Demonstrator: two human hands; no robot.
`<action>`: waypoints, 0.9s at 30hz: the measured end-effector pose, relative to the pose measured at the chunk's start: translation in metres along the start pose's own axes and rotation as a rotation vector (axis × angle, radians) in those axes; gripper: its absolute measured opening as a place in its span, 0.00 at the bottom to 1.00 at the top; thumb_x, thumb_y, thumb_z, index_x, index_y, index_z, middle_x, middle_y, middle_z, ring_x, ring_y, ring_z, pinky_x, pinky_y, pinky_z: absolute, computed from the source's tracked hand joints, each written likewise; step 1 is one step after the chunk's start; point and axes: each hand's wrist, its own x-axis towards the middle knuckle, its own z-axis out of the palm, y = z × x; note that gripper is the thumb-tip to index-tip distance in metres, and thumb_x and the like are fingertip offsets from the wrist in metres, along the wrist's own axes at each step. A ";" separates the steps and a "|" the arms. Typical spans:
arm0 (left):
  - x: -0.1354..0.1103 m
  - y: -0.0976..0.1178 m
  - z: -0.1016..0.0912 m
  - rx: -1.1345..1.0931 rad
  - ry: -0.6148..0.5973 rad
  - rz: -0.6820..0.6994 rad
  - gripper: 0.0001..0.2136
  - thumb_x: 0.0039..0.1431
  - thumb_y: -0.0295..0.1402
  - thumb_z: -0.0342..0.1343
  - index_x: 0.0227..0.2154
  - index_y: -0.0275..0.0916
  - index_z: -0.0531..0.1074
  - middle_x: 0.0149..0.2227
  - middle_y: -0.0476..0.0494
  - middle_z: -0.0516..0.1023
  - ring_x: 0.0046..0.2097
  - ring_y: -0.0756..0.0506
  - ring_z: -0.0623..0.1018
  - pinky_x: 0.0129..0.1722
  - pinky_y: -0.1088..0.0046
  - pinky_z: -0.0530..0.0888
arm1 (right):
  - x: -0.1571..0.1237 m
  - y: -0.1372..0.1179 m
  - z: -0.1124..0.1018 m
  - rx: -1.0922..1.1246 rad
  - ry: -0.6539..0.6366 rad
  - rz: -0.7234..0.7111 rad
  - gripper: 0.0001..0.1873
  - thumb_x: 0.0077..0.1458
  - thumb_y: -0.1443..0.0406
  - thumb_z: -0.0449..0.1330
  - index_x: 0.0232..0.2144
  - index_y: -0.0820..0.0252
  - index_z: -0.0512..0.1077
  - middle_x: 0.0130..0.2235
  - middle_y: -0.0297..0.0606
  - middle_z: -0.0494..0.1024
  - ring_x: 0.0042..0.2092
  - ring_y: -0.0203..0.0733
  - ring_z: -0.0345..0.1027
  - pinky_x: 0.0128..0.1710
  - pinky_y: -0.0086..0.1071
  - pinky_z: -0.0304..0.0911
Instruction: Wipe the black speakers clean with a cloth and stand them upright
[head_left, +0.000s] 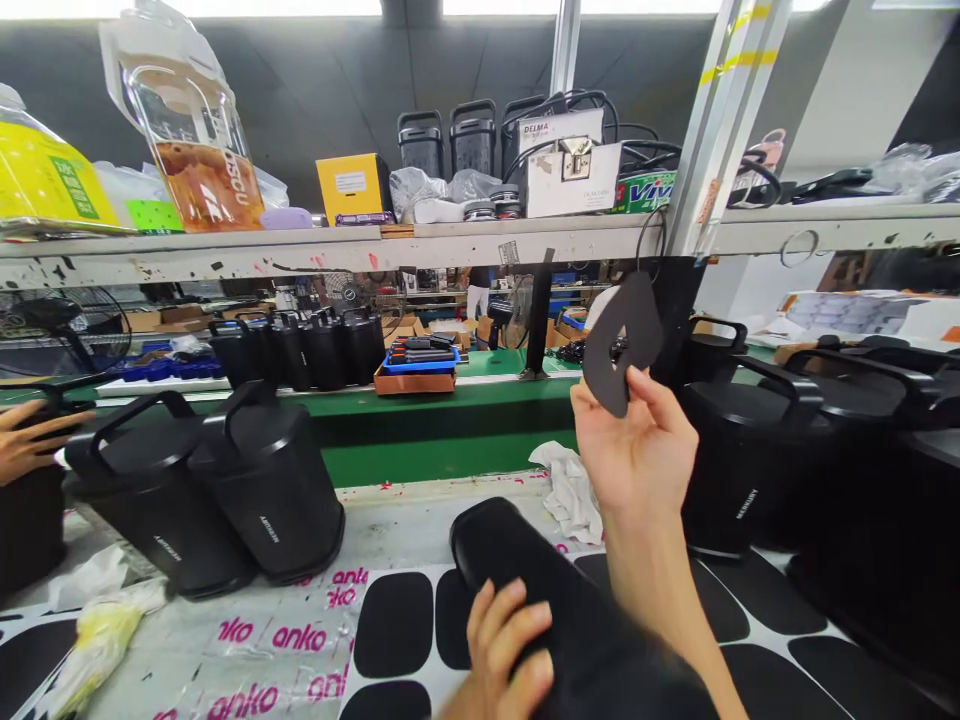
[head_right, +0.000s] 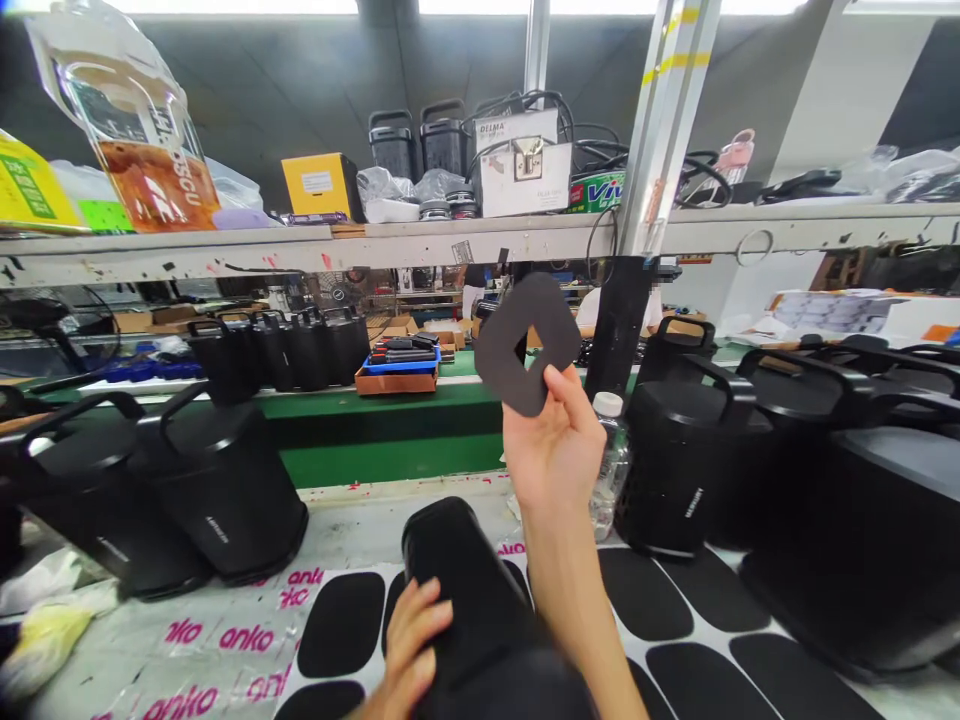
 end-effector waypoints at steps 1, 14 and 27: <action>0.011 0.006 -0.003 0.055 -0.025 0.050 0.09 0.54 0.44 0.62 0.36 0.50 0.78 0.50 0.43 0.78 0.61 0.33 0.68 0.67 0.46 0.41 | 0.007 0.003 0.004 -0.007 -0.003 -0.020 0.08 0.46 0.73 0.61 0.29 0.56 0.71 0.35 0.28 0.78 0.42 0.31 0.72 0.43 0.25 0.67; 0.087 0.045 -0.045 0.484 -0.215 0.452 0.53 0.29 0.27 0.74 0.63 0.44 0.56 0.63 0.33 0.62 0.63 0.28 0.63 0.64 0.47 0.56 | -0.055 -0.071 -0.033 -0.692 -0.013 0.330 0.16 0.39 0.63 0.73 0.28 0.55 0.69 0.29 0.32 0.76 0.25 0.37 0.69 0.22 0.29 0.68; 0.104 0.033 -0.079 0.682 -0.333 0.668 0.54 0.34 0.43 0.72 0.64 0.43 0.49 0.60 0.29 0.65 0.59 0.26 0.69 0.57 0.42 0.68 | -0.082 -0.060 -0.054 -0.976 0.153 0.192 0.20 0.37 0.58 0.75 0.30 0.55 0.72 0.30 0.32 0.72 0.31 0.35 0.67 0.28 0.24 0.65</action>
